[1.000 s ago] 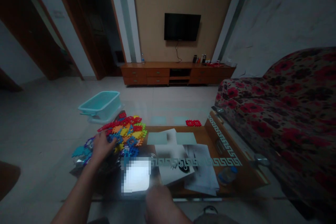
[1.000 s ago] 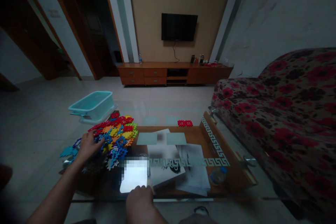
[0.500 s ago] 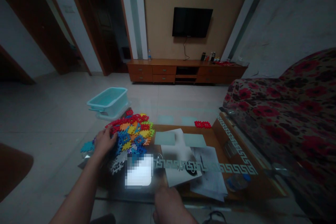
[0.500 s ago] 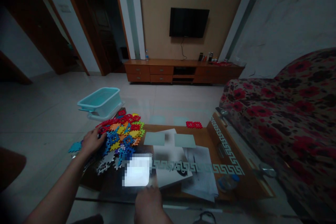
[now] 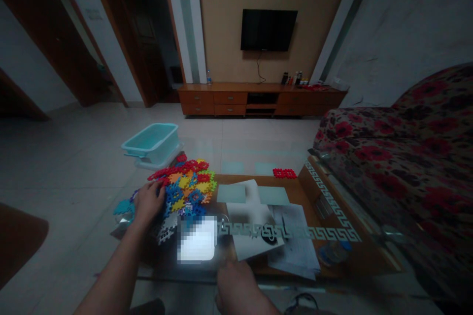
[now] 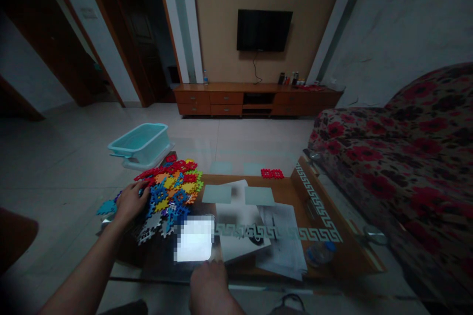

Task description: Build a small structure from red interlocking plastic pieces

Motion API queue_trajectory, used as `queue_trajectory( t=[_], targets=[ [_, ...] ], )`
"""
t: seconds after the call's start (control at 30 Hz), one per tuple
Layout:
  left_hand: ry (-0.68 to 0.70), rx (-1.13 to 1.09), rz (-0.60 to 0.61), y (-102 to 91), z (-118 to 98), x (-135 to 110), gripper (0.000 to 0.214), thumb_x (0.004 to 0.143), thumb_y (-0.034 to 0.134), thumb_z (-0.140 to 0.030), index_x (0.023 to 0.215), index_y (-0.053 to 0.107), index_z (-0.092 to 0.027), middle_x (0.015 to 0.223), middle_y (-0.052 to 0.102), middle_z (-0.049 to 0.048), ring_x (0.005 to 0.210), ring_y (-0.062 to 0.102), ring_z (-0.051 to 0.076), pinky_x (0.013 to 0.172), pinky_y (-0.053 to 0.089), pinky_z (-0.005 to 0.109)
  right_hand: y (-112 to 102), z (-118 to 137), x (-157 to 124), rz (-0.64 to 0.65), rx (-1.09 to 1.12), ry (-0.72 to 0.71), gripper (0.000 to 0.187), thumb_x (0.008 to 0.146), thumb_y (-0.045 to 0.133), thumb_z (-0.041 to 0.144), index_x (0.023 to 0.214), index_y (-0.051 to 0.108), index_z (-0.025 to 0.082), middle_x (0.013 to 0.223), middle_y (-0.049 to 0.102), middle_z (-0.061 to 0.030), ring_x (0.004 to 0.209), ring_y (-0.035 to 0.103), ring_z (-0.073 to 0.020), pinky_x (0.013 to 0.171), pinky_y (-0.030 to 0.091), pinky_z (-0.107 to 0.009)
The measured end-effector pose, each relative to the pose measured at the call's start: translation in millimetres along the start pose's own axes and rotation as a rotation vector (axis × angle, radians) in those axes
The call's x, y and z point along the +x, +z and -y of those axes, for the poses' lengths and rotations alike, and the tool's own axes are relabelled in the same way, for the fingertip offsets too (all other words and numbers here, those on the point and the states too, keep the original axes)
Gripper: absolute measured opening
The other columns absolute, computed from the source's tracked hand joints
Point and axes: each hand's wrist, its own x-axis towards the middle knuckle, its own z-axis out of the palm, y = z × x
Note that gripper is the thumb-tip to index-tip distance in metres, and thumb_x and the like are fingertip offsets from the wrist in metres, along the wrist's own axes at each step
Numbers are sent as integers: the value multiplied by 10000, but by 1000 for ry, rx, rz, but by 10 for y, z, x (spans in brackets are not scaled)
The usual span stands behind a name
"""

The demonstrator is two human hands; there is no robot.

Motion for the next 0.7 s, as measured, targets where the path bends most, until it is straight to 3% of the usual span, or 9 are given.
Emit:
queue_trajectory(
  t=[0.37, 0.57, 0.7],
  targets=[
    [75, -194, -183, 4, 44, -96, 384, 848, 486, -407, 1062, 668, -145, 1063, 671, 150, 1038, 612, 288, 965, 466, 400, -8, 12, -27, -7, -33, -14, 364, 761, 722, 226, 1108, 750, 116, 1088, 733, -219, 1042, 693, -373, 899, 542, -514],
    [43, -367, -229, -185, -198, -198, 344, 857, 513, -406, 1055, 663, -169, 1066, 677, 112, 995, 645, 259, 947, 493, 389, -56, 20, -108, -48, -16, -40, 339, 745, 711, 182, 1073, 753, 109, 1045, 741, -222, 1007, 704, -378, 875, 549, -513],
    [-49, -646, -184, -298, -496, -286, 341, 815, 595, -391, 1057, 670, -162, 1079, 691, 102, 940, 681, 240, 896, 534, 385, -150, -21, -214, -64, 51, -53, 330, 727, 706, 181, 1046, 751, 107, 1048, 739, -221, 978, 710, -373, 855, 550, -464]
  ],
)
